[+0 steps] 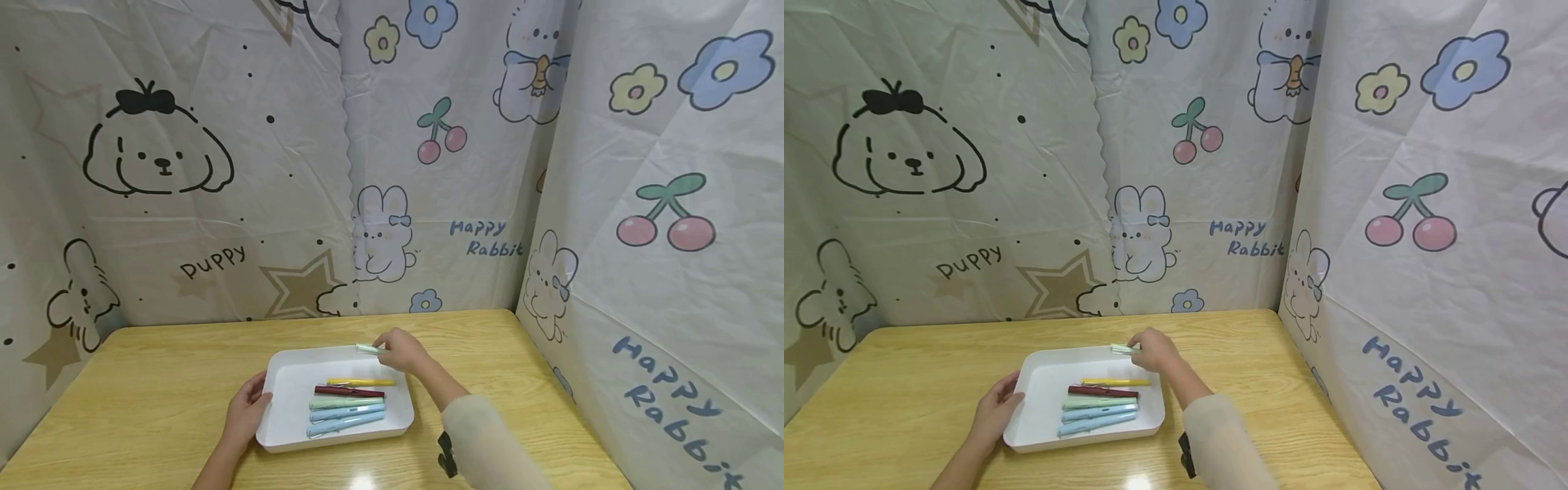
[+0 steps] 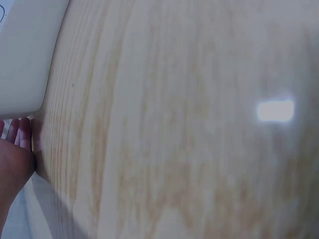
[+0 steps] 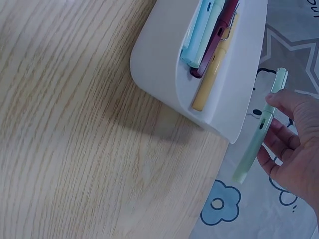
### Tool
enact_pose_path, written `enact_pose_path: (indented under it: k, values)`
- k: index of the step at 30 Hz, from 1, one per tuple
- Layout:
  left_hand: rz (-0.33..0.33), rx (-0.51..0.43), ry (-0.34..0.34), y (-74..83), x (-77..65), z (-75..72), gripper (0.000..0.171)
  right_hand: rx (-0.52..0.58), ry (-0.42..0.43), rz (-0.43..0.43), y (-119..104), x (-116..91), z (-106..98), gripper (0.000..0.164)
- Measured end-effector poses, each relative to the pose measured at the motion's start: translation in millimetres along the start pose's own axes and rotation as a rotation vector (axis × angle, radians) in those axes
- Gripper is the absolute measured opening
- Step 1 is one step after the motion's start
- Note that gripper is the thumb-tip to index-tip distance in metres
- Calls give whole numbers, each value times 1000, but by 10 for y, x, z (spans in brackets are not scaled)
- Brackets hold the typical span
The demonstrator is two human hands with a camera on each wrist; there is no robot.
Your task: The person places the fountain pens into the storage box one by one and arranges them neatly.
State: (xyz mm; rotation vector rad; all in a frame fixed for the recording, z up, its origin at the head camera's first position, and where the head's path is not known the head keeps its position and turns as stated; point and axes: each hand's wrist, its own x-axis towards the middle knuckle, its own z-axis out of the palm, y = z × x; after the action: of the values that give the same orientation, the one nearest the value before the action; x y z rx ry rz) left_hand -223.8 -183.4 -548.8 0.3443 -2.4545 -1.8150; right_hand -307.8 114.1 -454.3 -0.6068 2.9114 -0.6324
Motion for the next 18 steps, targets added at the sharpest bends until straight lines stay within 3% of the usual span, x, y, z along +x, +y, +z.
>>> enact_pose_path:
  k: [18]
  values:
    - [-2, -18, -3, -43, 21, -1, 50, -53, -31, -39, -205, 94, 58, 26]
